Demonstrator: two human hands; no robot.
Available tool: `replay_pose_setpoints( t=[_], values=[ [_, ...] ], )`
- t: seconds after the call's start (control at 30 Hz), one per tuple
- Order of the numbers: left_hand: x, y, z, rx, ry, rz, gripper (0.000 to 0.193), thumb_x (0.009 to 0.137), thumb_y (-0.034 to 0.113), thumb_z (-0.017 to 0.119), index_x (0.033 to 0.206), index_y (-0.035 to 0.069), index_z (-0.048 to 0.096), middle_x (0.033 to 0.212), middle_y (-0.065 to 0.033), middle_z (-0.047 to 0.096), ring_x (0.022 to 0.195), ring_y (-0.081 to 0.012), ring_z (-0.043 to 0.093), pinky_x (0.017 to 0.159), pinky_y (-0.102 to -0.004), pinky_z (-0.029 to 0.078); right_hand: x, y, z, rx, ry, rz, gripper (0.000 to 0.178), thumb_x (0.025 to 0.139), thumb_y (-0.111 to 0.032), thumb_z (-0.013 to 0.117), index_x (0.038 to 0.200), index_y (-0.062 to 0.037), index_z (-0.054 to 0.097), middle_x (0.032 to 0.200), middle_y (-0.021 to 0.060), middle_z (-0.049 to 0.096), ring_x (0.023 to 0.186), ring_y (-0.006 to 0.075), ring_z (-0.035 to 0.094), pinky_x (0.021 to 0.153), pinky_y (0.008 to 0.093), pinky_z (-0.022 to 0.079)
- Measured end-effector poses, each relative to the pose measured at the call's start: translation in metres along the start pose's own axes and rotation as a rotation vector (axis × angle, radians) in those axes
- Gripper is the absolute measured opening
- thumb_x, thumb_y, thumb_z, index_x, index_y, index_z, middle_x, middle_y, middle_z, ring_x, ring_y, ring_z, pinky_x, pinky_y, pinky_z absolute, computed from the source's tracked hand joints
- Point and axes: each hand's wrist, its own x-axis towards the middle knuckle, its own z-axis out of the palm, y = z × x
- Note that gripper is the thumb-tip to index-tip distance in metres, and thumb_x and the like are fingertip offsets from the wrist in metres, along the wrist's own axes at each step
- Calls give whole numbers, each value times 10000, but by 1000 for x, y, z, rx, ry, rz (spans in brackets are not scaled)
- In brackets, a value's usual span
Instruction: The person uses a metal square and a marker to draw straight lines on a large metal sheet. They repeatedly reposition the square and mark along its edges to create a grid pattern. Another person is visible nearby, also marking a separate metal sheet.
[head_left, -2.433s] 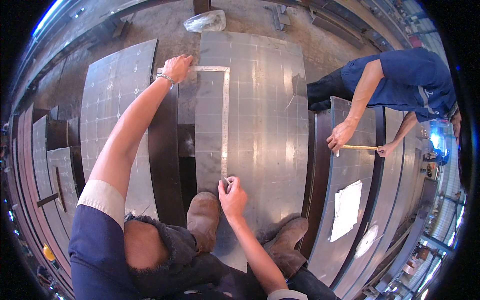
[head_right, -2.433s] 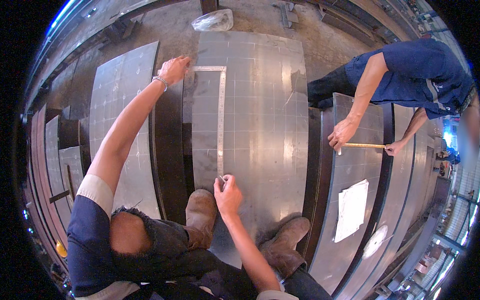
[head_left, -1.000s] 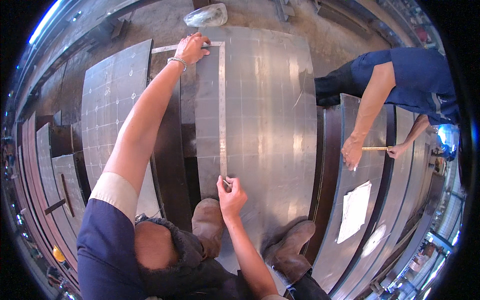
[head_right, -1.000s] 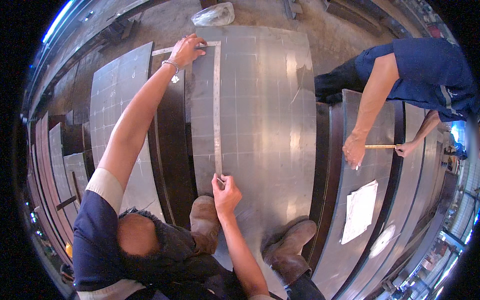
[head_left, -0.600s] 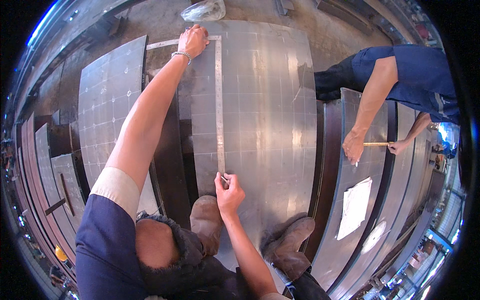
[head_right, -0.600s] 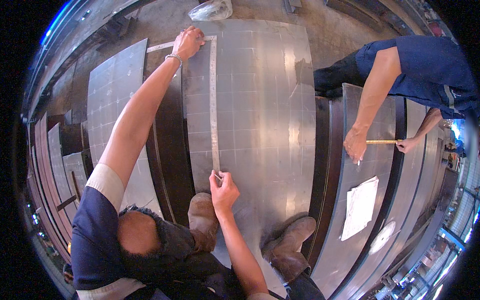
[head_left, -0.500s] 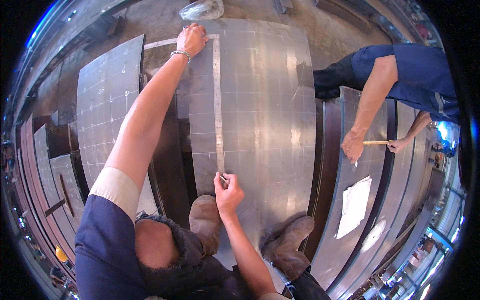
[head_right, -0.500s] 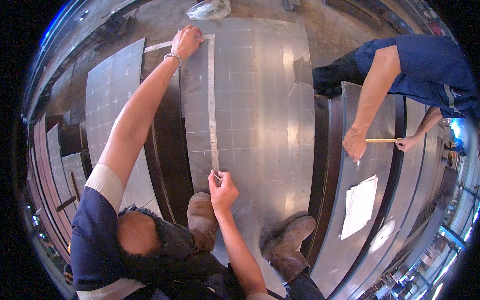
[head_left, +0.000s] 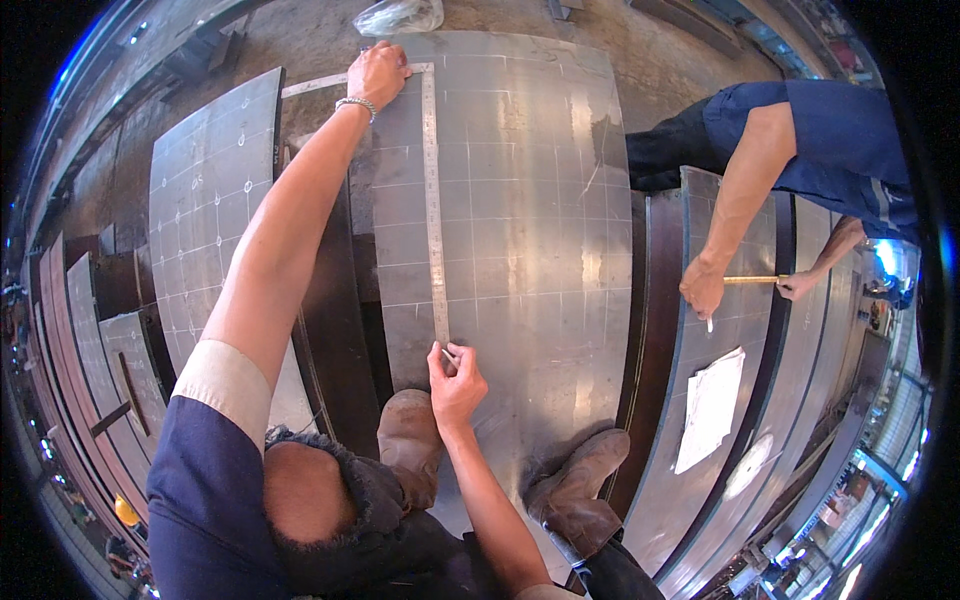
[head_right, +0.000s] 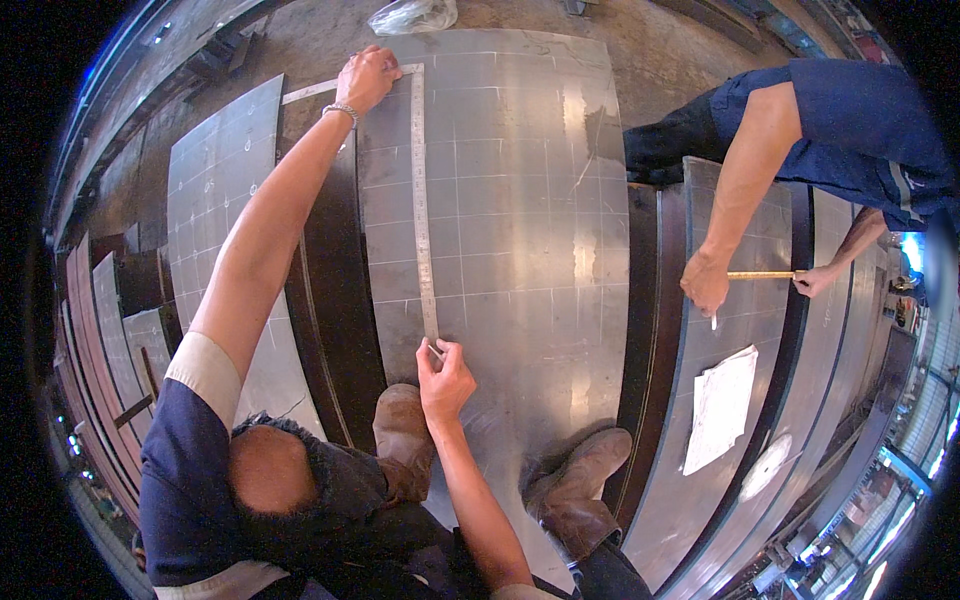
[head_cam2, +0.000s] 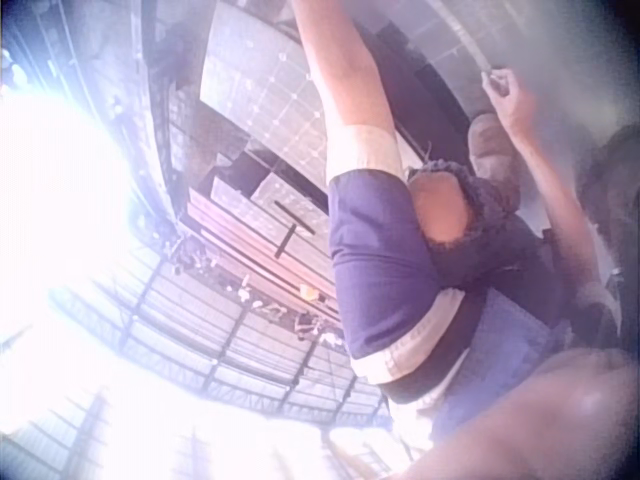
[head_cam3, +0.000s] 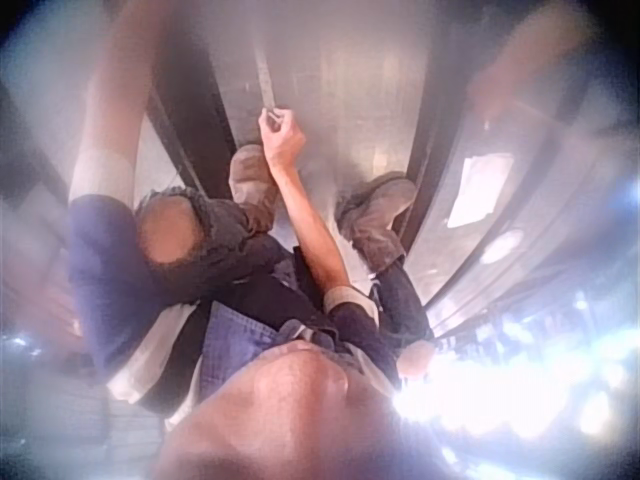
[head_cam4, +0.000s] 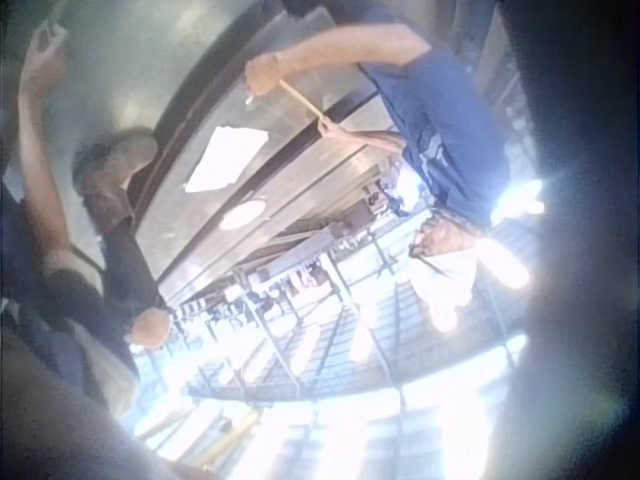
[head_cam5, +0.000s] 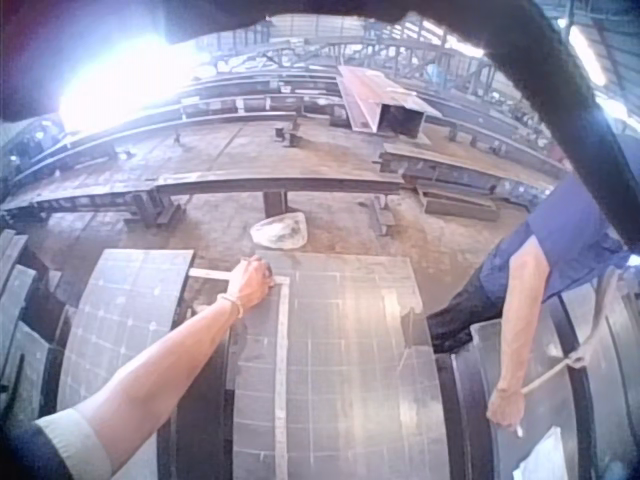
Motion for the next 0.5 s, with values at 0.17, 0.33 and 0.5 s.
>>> replay_pose_setpoints(
  t=[0.17,0.33,0.5],
  values=[
    [-1,4,0,-1,15,42,190,866,229,756,999,101,711,1105,-83,689,1082,-345,656,949,-471,520,0,6,5,15,78,-85,249,838,-209,839,872,-58,645,593,40,602,467,174,567,467,341,463],
    [2,0,-1,5,15,43,190,857,210,764,986,87,698,1098,-86,685,1080,-342,648,954,-467,513,1,1,4,23,75,-88,253,843,-217,837,862,-57,642,644,59,664,493,178,612,487,340,494],
    [3,2,0,9,10,54,197,853,196,768,995,82,694,1098,-87,684,1088,-345,643,951,-468,512,-1,1,2,-4,41,-56,262,845,-231,839,861,-58,644,682,73,699,520,188,652,502,337,513]
  ],
)
